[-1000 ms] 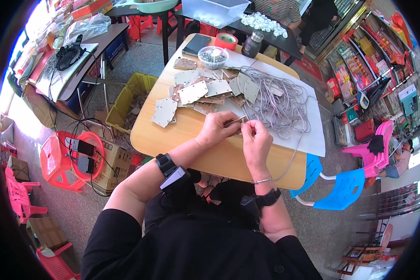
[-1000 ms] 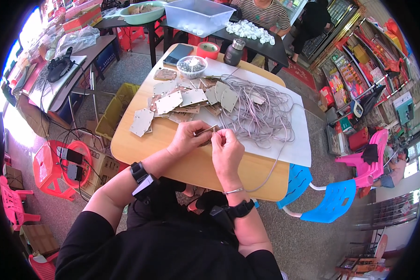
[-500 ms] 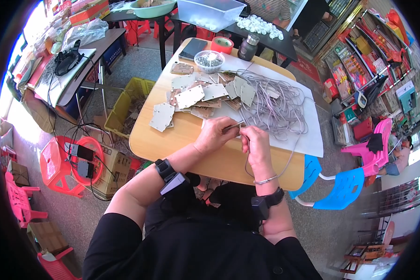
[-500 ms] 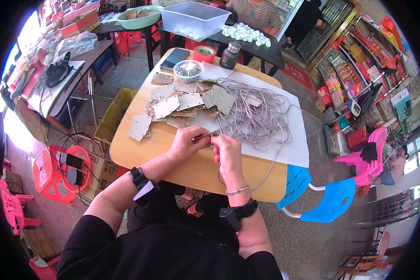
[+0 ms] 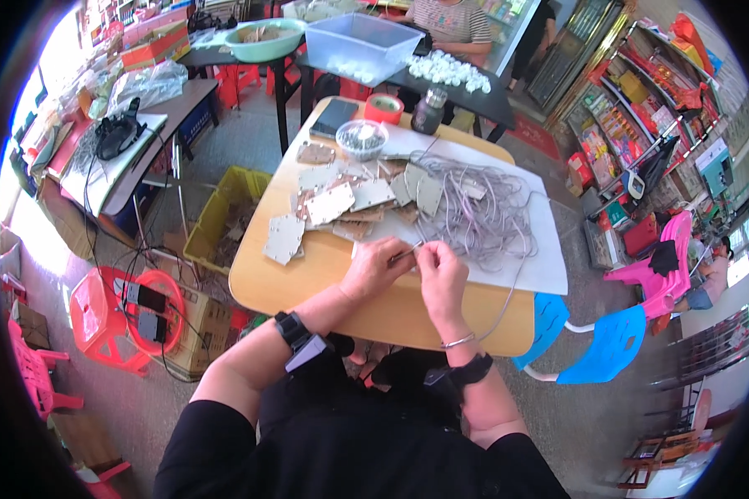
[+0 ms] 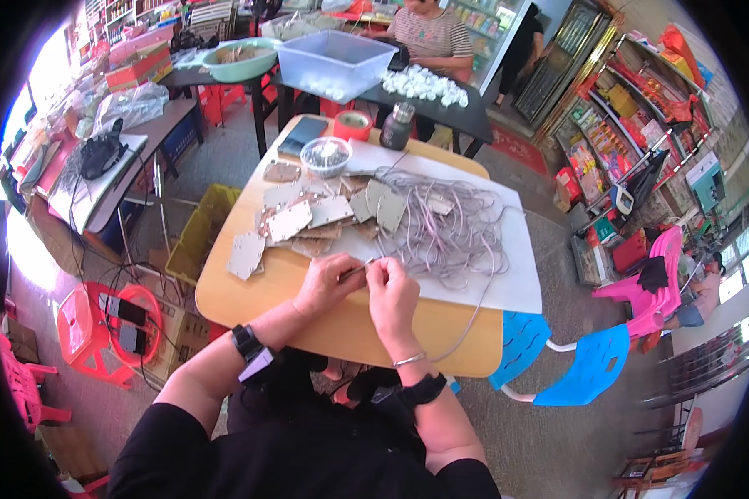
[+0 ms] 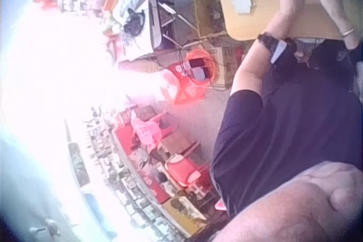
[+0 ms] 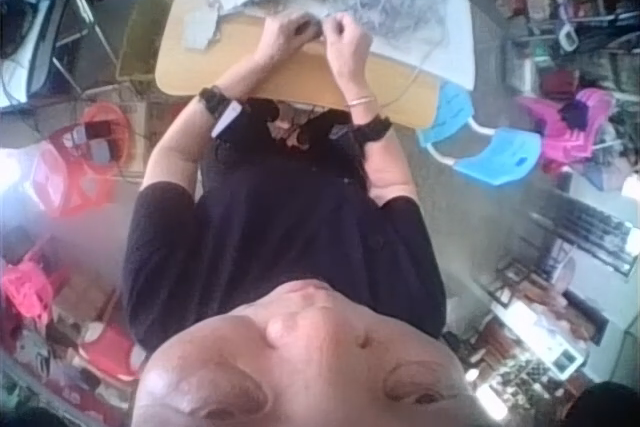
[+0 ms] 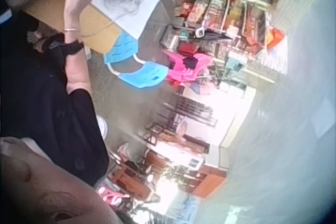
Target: Manually threading and organizing long gray wires through small cardboard and electronic module plates on a table.
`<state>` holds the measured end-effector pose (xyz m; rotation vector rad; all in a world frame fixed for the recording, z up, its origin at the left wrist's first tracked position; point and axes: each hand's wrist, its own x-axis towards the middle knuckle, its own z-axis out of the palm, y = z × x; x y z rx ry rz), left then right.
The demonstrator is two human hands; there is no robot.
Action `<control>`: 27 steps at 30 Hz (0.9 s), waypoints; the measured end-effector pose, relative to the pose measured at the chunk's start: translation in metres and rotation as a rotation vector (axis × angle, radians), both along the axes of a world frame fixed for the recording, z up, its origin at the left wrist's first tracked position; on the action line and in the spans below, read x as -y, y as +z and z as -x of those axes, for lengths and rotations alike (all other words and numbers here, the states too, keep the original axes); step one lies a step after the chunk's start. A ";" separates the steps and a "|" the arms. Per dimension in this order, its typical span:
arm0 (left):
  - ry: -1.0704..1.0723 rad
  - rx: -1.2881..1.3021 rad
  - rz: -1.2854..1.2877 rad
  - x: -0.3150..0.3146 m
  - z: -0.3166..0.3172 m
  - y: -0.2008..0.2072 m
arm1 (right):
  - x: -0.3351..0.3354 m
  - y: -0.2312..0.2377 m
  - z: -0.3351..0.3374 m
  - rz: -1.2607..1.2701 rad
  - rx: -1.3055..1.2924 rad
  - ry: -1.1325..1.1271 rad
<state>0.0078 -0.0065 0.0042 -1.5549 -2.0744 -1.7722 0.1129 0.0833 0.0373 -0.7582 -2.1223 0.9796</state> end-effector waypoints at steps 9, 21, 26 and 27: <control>-0.053 -0.088 -0.041 0.003 -0.006 0.003 | -0.011 0.010 -0.015 0.425 -0.102 0.140; -0.258 -0.148 0.053 0.004 -0.013 0.015 | -0.030 0.008 -0.033 0.659 -0.485 -0.008; -0.286 -0.049 0.176 0.006 -0.014 0.014 | -0.079 0.006 -0.089 0.729 -0.544 -0.139; -0.282 -0.060 0.182 0.004 -0.015 0.013 | -0.092 -0.003 -0.102 0.672 -0.550 -0.210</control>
